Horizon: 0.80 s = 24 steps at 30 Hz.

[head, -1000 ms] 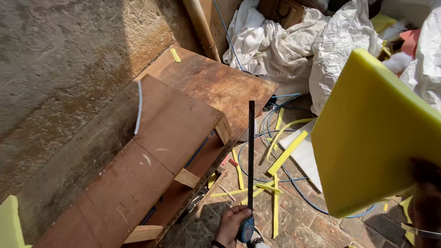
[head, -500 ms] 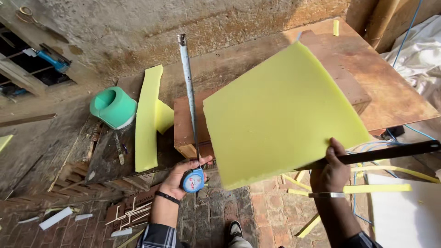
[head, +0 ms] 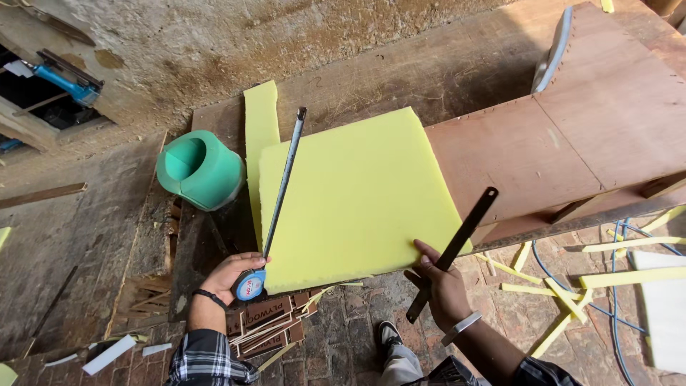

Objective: The person measures and marks a yellow foam sheet using a tape measure and straightedge, then cuts the foam with a utility knife. They also mark lines on a wooden board and apply adhesive with a spray gun before placing the cut foam onto the board.

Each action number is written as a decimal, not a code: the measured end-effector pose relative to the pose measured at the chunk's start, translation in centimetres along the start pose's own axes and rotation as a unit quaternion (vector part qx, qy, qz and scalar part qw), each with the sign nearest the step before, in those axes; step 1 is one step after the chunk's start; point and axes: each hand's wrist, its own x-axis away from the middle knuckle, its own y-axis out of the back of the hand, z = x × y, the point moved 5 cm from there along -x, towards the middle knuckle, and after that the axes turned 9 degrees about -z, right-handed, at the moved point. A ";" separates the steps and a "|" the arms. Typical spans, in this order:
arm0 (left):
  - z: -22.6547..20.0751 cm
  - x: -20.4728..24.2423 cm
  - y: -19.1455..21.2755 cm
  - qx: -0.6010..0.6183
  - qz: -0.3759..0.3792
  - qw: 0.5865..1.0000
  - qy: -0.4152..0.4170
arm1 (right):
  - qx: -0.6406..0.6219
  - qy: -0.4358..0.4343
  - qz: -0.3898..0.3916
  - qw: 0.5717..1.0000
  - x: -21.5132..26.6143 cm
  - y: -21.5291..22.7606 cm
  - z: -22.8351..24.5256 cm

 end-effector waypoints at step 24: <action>1.5 0.9 0.9 -0.047 -0.091 0.994 0.038 | 0.778 0.336 0.047 0.529 -10.3 -14.1 12.0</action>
